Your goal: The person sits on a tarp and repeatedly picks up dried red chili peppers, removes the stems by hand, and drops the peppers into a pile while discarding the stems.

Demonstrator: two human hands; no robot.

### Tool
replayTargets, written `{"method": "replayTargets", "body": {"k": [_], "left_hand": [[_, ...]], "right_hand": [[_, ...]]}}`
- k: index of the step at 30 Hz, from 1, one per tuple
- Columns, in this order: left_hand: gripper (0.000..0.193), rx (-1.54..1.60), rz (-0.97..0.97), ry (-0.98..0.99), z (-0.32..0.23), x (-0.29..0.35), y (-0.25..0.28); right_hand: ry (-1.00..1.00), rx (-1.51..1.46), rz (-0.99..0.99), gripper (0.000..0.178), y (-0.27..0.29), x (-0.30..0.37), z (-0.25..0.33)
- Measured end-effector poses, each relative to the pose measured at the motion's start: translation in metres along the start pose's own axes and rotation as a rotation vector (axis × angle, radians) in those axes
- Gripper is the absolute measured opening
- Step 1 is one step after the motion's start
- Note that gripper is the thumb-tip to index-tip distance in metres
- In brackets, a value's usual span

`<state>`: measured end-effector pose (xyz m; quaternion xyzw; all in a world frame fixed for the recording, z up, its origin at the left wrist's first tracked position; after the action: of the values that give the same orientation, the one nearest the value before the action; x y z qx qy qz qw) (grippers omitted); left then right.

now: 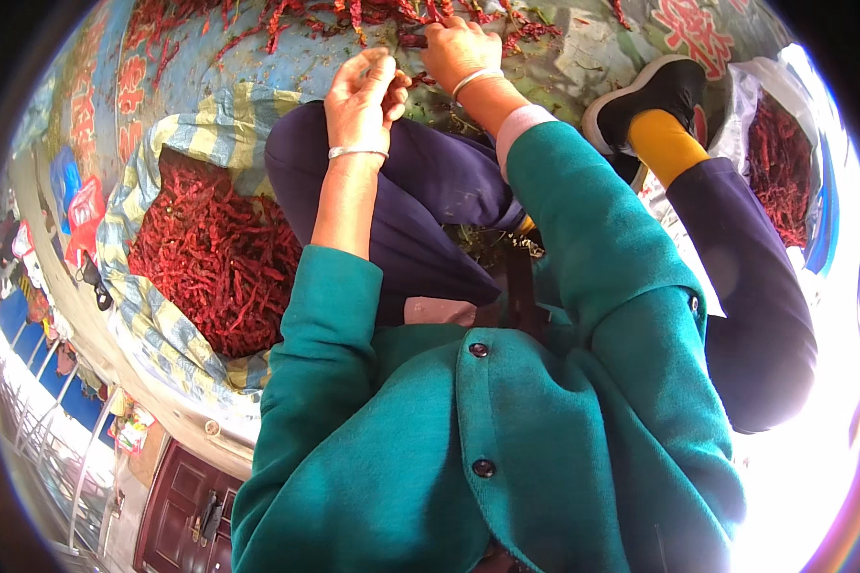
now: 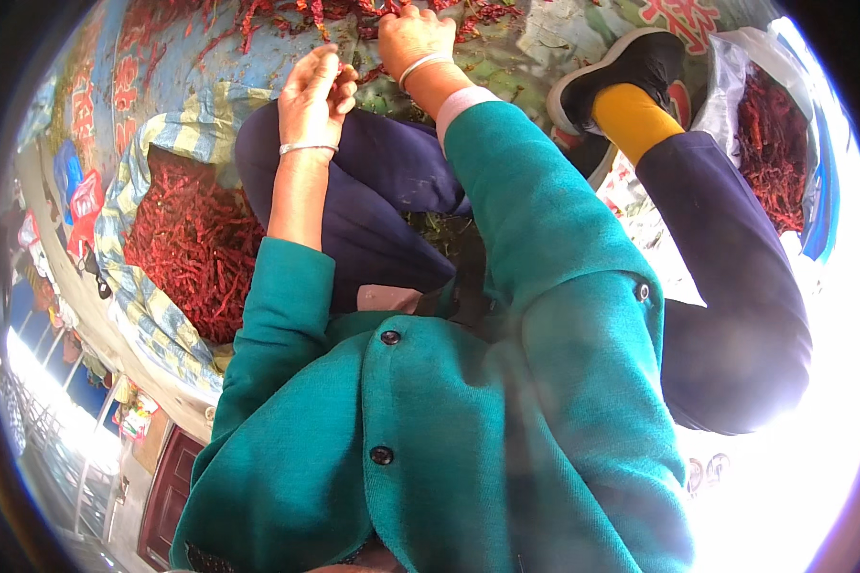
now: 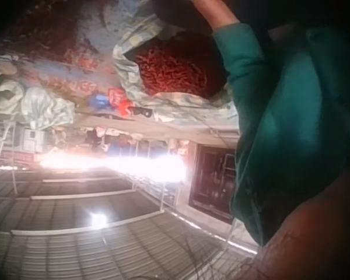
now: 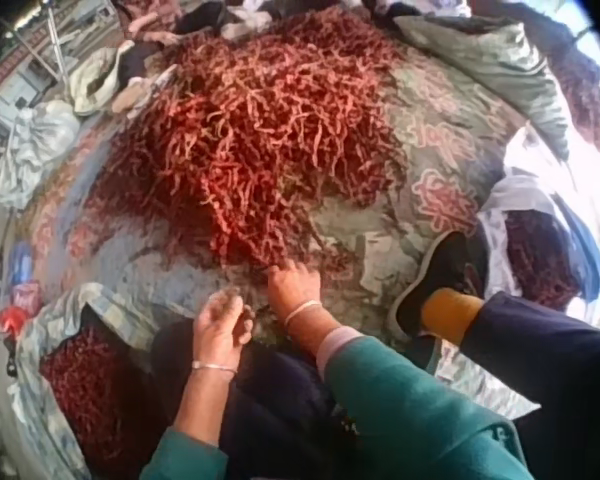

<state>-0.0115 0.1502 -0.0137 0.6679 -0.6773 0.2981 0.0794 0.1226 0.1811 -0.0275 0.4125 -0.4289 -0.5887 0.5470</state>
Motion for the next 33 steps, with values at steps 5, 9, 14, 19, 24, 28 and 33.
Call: {"method": "replayTargets", "body": {"k": [5,9,14,19,24,28,33], "left_hand": [[0.019,-0.243,-0.056,0.086,0.014,-0.006,0.002],[0.019,-0.256,-0.043,0.018,0.013,-0.008,-0.007],[0.018,-0.206,-0.013,-0.006,0.016,-0.001,-0.014],[0.019,0.024,0.025,-0.038,0.015,0.006,-0.020],[0.006,0.464,0.076,0.181,0.029,0.007,-0.028],[0.003,0.458,-0.010,-0.071,0.007,0.005,-0.042],[0.007,0.598,-0.024,-0.200,-0.053,-0.015,0.028]], "right_hand": [[-0.070,-0.509,-0.013,0.025,-0.002,0.006,-0.014],[-0.053,-0.806,-0.048,0.021,0.019,0.031,-0.012],[0.021,-0.749,-0.226,0.024,0.054,0.050,-0.005],[-0.126,-0.987,-0.051,0.036,0.040,0.050,-0.016],[-0.126,-1.430,0.080,0.036,0.048,0.042,-0.013],[-0.421,-1.876,0.182,0.035,0.024,0.036,-0.013],[-0.072,-0.629,-0.095,0.029,0.039,0.024,-0.116]]}}
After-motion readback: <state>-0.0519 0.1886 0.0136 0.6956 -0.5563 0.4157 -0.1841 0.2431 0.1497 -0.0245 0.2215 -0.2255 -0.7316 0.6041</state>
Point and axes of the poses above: each hand's wrist, its own x-axis away from the middle knuckle, its own y-axis out of the back of the hand, z = x × y, the point moved 8 cm from there along -x, towards the middle knuckle, and after that the axes turned 1 degree about -z, right-handed, at the moved point
